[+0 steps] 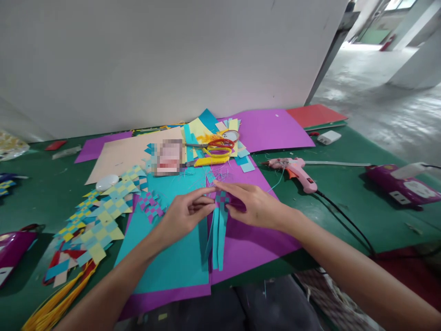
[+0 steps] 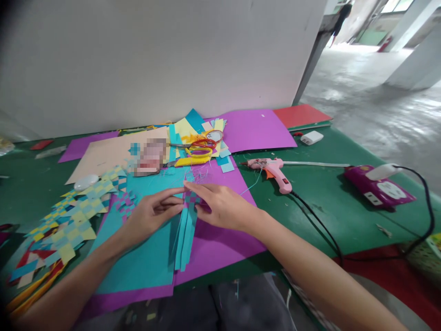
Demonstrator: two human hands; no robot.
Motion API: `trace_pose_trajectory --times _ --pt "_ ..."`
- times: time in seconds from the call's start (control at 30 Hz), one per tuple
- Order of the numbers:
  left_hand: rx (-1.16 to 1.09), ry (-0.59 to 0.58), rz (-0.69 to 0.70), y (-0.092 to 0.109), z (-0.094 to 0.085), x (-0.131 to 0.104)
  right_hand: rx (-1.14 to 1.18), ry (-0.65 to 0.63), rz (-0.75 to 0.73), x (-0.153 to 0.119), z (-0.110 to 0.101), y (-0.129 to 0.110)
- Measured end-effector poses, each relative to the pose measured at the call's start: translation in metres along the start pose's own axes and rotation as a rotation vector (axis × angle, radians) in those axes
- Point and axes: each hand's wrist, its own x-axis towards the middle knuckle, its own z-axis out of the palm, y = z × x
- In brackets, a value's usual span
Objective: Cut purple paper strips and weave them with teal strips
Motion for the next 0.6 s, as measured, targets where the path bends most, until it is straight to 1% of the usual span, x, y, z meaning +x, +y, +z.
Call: trace_pose_trajectory --times 0.07,0.13,0.23,0.33,0.5,0.6 --pt "0.009 -0.032 0.0 -0.0012 -0.0036 0.0004 0.006 -0.023 -0.009 -0.0005 -0.0019 -0.0013" --pt "0.022 -0.038 0.006 -0.0024 -0.0052 0.0007 0.01 -0.044 -0.028 -0.0009 -0.0036 -0.0029" --pt "0.064 -0.012 0.038 -0.0047 -0.0052 0.0012 0.026 -0.072 -0.052 -0.0015 -0.0041 -0.0043" --pt "0.092 -0.001 0.074 -0.0071 -0.0045 0.0016 0.031 -0.1 -0.043 -0.0018 -0.0023 -0.0047" --pt "0.116 0.022 0.134 -0.0077 -0.0032 0.002 0.03 -0.104 -0.054 -0.002 -0.0009 -0.0055" --pt "0.118 0.032 0.148 -0.0072 -0.0025 0.0022 0.026 -0.108 -0.064 -0.0021 -0.0027 -0.0061"
